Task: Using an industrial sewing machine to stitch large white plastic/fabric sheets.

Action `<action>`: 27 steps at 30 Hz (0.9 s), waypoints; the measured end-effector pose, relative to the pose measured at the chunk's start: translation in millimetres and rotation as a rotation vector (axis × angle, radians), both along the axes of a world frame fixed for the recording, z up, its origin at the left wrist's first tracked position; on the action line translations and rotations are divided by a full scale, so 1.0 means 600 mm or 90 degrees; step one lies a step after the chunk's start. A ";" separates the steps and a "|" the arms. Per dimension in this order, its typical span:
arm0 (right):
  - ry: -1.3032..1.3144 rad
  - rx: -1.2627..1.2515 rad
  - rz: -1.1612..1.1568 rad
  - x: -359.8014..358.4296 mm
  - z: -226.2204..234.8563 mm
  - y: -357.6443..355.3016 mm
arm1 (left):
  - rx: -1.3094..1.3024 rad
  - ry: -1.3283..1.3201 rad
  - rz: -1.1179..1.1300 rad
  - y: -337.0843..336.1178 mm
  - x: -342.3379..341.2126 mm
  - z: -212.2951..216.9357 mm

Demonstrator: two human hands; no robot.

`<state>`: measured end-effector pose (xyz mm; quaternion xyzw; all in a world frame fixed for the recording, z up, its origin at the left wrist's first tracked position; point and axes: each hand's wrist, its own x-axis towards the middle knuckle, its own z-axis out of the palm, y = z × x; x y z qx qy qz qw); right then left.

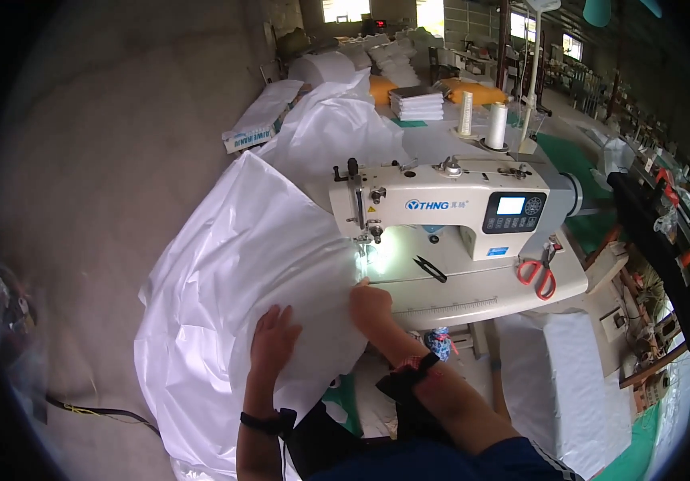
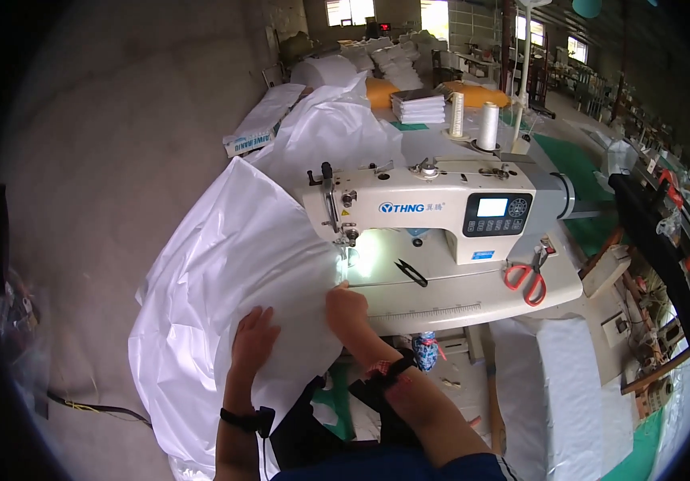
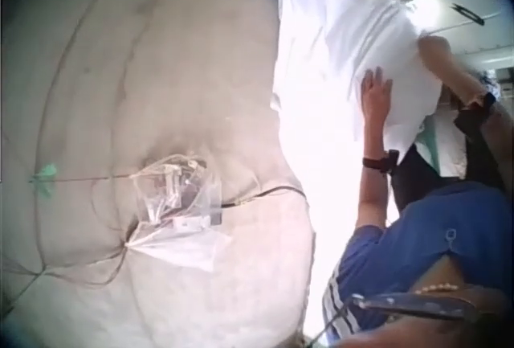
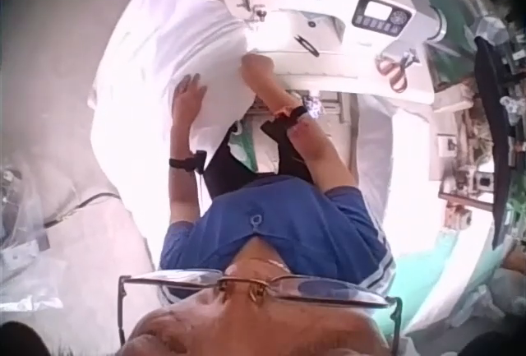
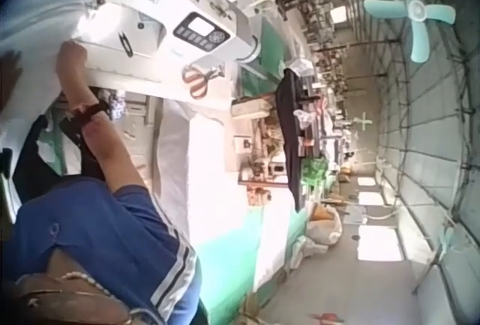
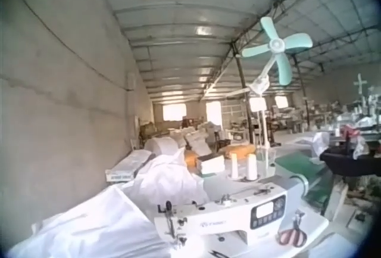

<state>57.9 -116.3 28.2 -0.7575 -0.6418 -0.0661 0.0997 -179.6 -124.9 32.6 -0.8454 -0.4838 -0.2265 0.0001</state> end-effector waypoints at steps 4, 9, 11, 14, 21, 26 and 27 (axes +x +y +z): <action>-0.005 0.017 0.012 0.018 -0.003 0.033 | -0.030 -0.007 0.045 0.031 0.022 0.002; 0.053 0.030 0.005 0.036 -0.002 0.075 | -0.040 -0.011 0.061 0.090 0.050 -0.001; 0.081 0.032 -0.021 0.037 0.000 0.073 | -0.040 -0.013 0.060 0.111 0.055 -0.004; 0.212 -0.016 -0.040 0.036 0.003 0.036 | -0.007 -0.014 0.052 0.112 0.062 0.006; 0.740 -0.045 0.000 0.060 -0.012 -0.135 | 0.112 0.015 -0.043 -0.102 0.111 -0.047; 1.041 -0.148 0.000 0.061 -0.062 -0.190 | 0.085 0.054 0.155 -0.156 0.015 -0.169; 1.044 -0.169 0.024 0.058 -0.072 -0.190 | 0.020 0.049 0.210 -0.154 -0.012 -0.175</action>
